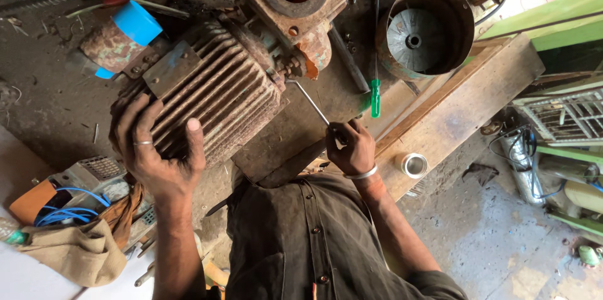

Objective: The person works on a rusty electric motor pump unit on a workshop bench. They hold the pump steady while loosening and tightening bolts with a spanner, reposition the unit, tap parts with a hammer, and use a screwdriver on the housing, working around the pump body and mounting flange.

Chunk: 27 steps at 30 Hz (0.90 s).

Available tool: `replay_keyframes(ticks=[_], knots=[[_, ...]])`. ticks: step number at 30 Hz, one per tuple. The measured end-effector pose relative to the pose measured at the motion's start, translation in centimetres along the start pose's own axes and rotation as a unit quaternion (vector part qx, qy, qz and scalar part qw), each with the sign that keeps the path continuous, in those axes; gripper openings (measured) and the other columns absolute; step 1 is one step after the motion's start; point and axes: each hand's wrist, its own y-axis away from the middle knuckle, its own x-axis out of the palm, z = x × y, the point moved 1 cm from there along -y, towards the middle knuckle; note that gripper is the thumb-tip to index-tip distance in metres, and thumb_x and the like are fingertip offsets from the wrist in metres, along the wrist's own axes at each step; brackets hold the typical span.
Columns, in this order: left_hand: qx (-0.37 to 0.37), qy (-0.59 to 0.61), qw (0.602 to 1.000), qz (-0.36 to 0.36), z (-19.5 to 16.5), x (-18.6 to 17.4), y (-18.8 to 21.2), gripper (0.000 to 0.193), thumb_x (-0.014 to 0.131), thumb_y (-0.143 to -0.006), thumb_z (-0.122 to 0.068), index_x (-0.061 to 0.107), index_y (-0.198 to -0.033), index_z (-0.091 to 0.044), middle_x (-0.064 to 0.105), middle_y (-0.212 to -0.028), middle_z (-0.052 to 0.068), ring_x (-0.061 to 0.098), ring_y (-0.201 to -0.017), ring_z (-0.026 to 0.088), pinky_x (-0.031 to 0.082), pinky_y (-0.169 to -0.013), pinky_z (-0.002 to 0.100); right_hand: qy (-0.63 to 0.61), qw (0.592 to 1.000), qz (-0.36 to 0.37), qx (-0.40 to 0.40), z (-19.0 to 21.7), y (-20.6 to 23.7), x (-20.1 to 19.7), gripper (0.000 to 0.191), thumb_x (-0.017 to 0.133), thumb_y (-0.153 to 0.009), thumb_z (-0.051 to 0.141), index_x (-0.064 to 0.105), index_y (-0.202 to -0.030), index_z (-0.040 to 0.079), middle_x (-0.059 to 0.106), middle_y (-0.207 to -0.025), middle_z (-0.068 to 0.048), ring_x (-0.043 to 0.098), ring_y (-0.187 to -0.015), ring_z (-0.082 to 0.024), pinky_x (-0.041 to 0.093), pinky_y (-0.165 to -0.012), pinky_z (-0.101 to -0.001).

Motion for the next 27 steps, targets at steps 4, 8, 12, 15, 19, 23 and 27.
replay_keyframes(ticks=[4, 8, 12, 15, 19, 23, 27], knots=[[-0.015, 0.012, 1.000, 0.009, 0.0, 0.0, -0.1, 0.044, 0.076, -0.105, -0.035, 0.063, -0.135, -0.005, 0.061, -0.145, 0.014, 0.055, -0.131, 0.033, 0.045, -0.114, 0.048, 0.013, 0.992, 0.125, 0.031, 0.6, -1.1, -1.4, 0.014, 0.072, -0.083, 0.018, 0.078, -0.094, 0.013, 0.068, -0.079, -0.011, 0.069, -0.067, -0.031, 0.054, -0.058, -0.0409], [0.002, 0.010, 1.000, -0.004, -0.3, -0.1, -0.3, 0.044, 0.076, -0.106, -0.034, 0.062, -0.133, -0.003, 0.061, -0.143, 0.015, 0.055, -0.132, 0.034, 0.044, -0.116, 0.049, 0.070, 0.981, 0.179, 0.035, 2.6, -2.1, -3.5, 0.017, 0.070, -0.084, 0.021, 0.078, -0.098, 0.016, 0.069, -0.077, -0.010, 0.069, -0.068, -0.033, 0.054, -0.058, -0.0448], [0.006, 0.021, 1.000, -0.009, -0.5, -0.3, -0.4, 0.043, 0.076, -0.107, -0.033, 0.062, -0.134, -0.003, 0.060, -0.143, 0.015, 0.055, -0.133, 0.035, 0.044, -0.116, 0.050, 0.113, 0.981, 0.155, -0.010, 4.9, -3.0, -5.9, 0.019, 0.069, -0.085, 0.016, 0.077, -0.103, 0.013, 0.067, -0.086, -0.014, 0.067, -0.066, -0.035, 0.052, -0.054, -0.0461], [0.002, 0.018, 1.000, -0.007, -0.4, -0.3, -0.4, 0.044, 0.076, -0.106, -0.034, 0.062, -0.135, -0.004, 0.061, -0.141, 0.015, 0.056, -0.132, 0.035, 0.046, -0.115, 0.050, 0.077, 0.988, 0.128, -0.032, 4.7, -4.1, -7.6, 0.019, 0.069, -0.090, 0.014, 0.076, -0.107, 0.010, 0.066, -0.085, -0.014, 0.066, -0.065, -0.034, 0.051, -0.055, -0.0443], [0.007, 0.024, 1.000, -0.012, -0.1, 0.0, -0.6, 0.043, 0.074, -0.105, -0.035, 0.063, -0.133, -0.005, 0.061, -0.142, 0.015, 0.057, -0.130, 0.033, 0.047, -0.113, 0.050, 0.025, 0.988, 0.134, -0.071, 2.0, -4.7, -7.6, 0.016, 0.071, -0.092, 0.009, 0.074, -0.107, 0.004, 0.062, -0.080, -0.015, 0.062, -0.065, -0.033, 0.047, -0.058, -0.0433], [0.010, 0.013, 1.000, -0.022, 0.1, 0.3, -0.5, 0.043, 0.074, -0.104, -0.036, 0.063, -0.133, -0.006, 0.061, -0.140, 0.014, 0.055, -0.131, 0.032, 0.047, -0.114, 0.049, -0.084, 0.983, 0.093, -0.132, -1.0, -3.3, -5.1, 0.021, 0.069, -0.097, 0.004, 0.071, -0.118, 0.001, 0.064, -0.083, -0.011, 0.059, -0.066, -0.025, 0.051, -0.066, -0.0387], [-0.005, 0.022, 1.000, -0.013, 0.1, 0.3, 0.2, 0.041, 0.075, -0.110, -0.037, 0.063, -0.133, -0.006, 0.059, -0.142, 0.014, 0.053, -0.136, 0.032, 0.044, -0.116, 0.048, -0.125, 0.986, 0.112, -0.018, -3.1, -2.3, -3.1, 0.023, 0.072, -0.092, 0.003, 0.072, -0.115, 0.000, 0.057, -0.078, -0.013, 0.057, -0.063, -0.026, 0.045, -0.057, -0.0395]])
